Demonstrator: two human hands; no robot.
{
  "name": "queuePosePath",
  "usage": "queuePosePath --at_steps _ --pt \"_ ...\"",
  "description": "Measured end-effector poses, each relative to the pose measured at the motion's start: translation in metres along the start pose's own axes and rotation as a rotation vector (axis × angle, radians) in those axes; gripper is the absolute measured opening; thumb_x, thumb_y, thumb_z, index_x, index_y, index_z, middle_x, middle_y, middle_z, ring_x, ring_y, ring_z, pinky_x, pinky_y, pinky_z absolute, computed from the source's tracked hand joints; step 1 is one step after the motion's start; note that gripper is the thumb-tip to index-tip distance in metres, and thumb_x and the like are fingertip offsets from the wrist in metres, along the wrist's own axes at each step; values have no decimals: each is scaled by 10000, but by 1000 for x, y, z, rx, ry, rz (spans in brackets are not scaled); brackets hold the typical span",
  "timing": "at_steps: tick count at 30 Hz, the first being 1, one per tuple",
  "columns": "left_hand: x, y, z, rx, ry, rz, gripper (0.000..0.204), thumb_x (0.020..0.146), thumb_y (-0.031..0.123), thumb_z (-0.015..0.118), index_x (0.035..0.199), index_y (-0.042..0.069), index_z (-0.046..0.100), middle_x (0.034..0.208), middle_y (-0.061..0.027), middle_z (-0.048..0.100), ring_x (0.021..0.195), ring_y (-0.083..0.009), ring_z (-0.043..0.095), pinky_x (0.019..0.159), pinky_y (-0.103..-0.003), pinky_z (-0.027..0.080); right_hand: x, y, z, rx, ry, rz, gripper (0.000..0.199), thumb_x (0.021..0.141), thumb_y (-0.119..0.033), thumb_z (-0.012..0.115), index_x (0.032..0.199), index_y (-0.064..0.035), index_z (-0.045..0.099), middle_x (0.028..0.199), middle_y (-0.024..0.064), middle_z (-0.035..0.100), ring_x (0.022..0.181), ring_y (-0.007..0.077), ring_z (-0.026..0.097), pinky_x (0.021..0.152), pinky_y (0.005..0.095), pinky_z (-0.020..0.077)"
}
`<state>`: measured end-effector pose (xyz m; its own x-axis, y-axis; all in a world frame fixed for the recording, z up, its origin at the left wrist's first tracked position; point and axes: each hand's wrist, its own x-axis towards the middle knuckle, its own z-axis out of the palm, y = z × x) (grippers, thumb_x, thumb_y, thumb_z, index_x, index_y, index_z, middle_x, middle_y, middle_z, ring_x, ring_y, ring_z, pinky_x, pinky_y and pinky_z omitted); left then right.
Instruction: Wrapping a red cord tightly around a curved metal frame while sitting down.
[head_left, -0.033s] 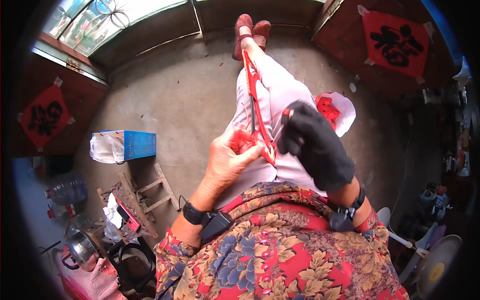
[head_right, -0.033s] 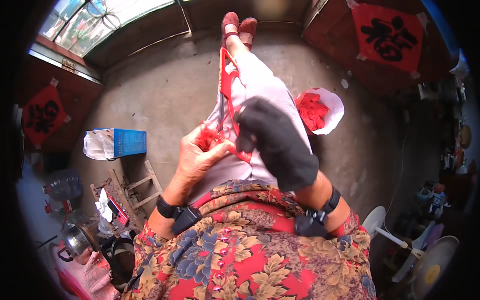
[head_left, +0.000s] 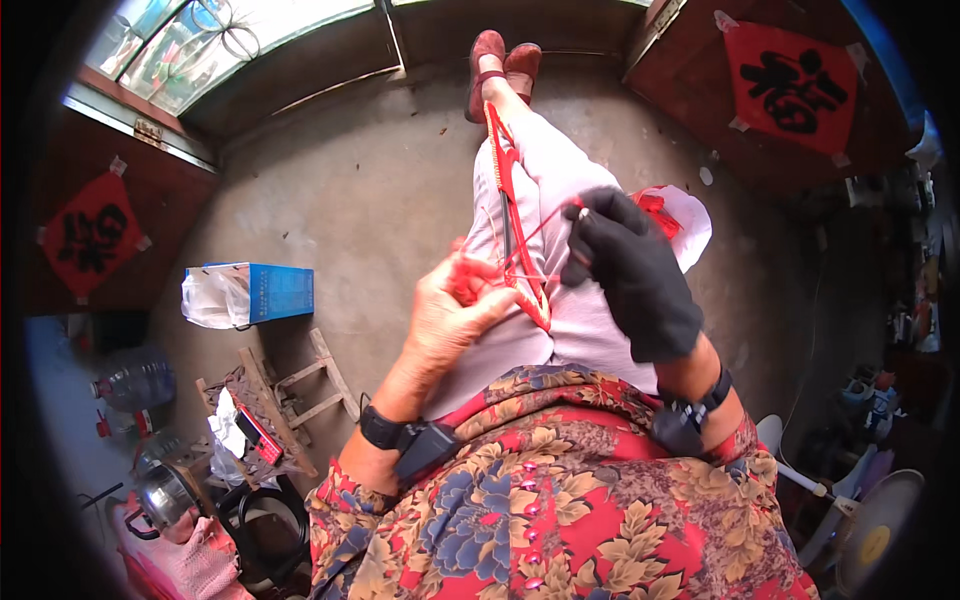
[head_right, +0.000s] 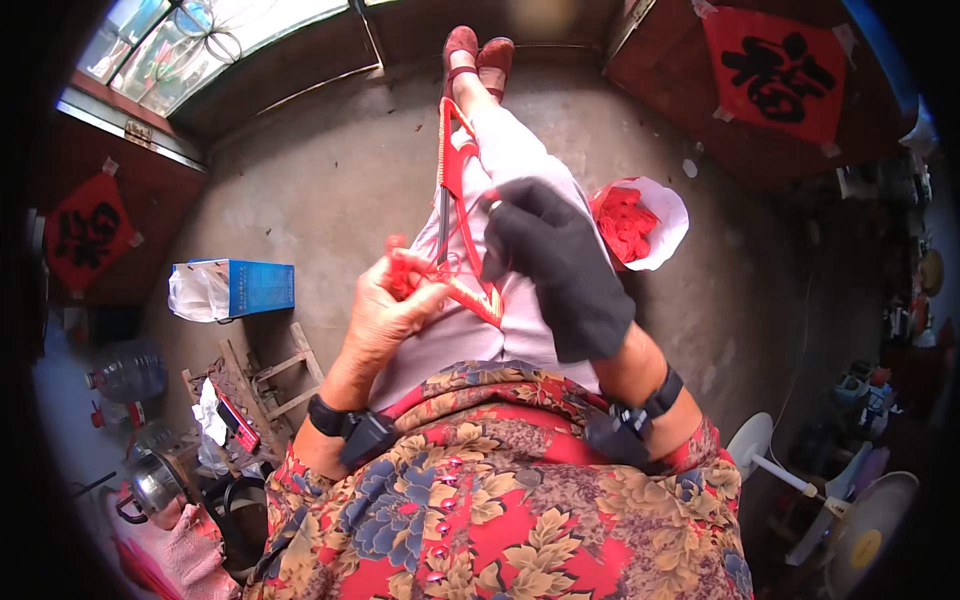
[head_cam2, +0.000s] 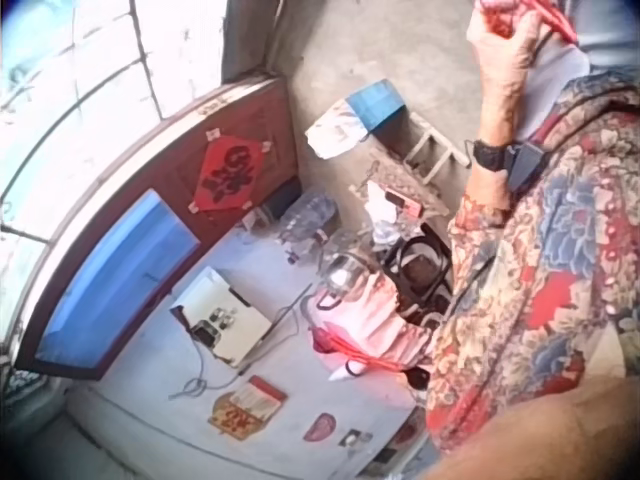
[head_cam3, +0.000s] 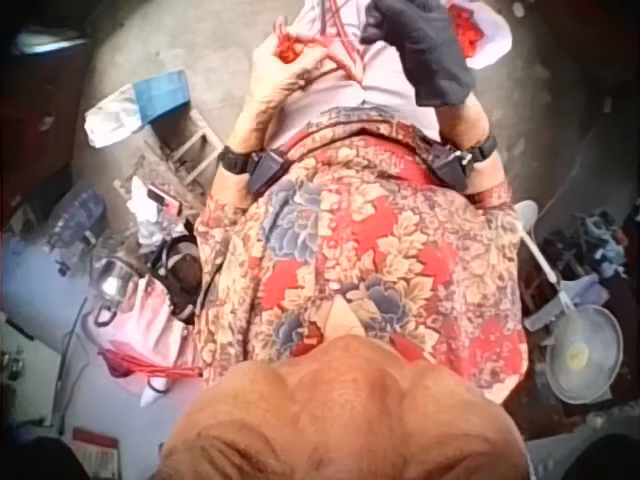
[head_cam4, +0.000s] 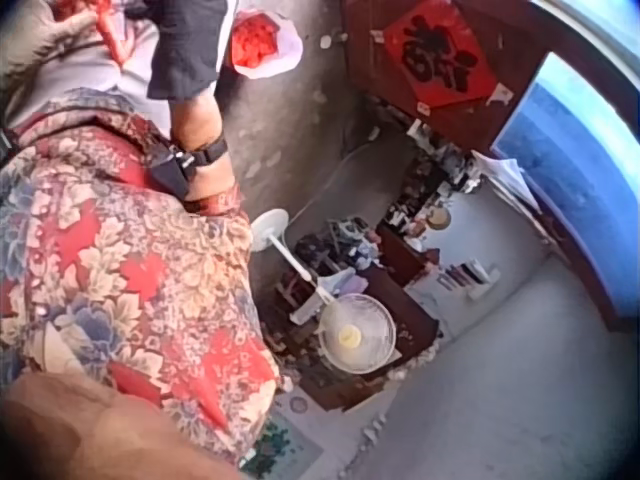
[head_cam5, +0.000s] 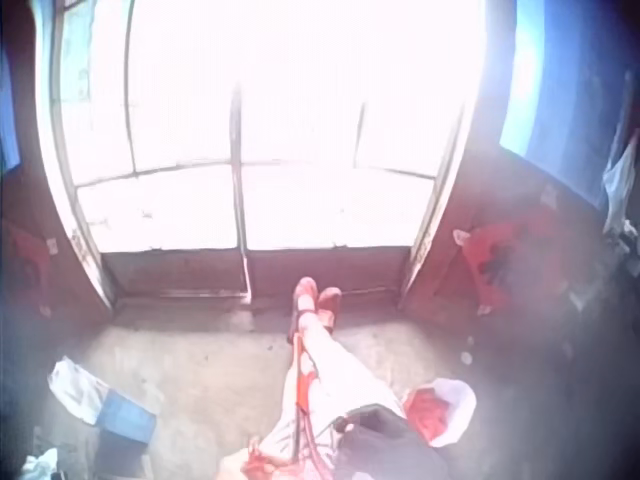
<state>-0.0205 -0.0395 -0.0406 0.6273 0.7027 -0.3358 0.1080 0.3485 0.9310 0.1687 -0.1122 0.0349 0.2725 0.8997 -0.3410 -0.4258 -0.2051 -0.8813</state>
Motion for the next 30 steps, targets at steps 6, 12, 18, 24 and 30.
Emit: queuePosePath --at_steps 6,12,18,24,30 --pt "9 7 -20 -719 -61 -168 473 954 401 503 1197 -3 477 1071 -141 579 975 -229 599 858 -362 513 19 24 -21 -970 186 -540 234 838 -142 634 1056 -57 619 934 102 661 759 203 646 744 294 506" --pt "10 8 15 -555 -79 -149 578 987 455 383 1368 21 363 1326 -132 489 1203 -227 491 1017 -354 388 33 60 -4 -904 -87 -83 248 807 -193 660 999 -36 675 805 157 685 725 179 671 683 294 518" --pt "6 8 11 -504 -141 -153 508 987 401 418 1341 37 413 1301 -130 514 1070 -216 590 911 -359 474 41 62 -12 -728 -7 -138 240 808 -168 647 985 -10 683 832 158 691 747 145 656 711 277 508" --pt "-10 21 -34 -529 -82 -79 438 994 409 384 962 11 564 832 -164 655 746 -244 667 644 -298 544 22 -17 -33 -397 120 -119 255 847 -179 652 1042 -15 654 971 58 671 822 108 620 724 249 479" --pt "-11 47 20 -1235 -558 -266 604 959 537 363 1126 1 584 1198 -240 556 1168 -346 521 814 -409 541 -44 -60 8 -154 1 -105 329 840 -137 603 1122 33 594 1001 87 666 938 158 633 802 284 494"
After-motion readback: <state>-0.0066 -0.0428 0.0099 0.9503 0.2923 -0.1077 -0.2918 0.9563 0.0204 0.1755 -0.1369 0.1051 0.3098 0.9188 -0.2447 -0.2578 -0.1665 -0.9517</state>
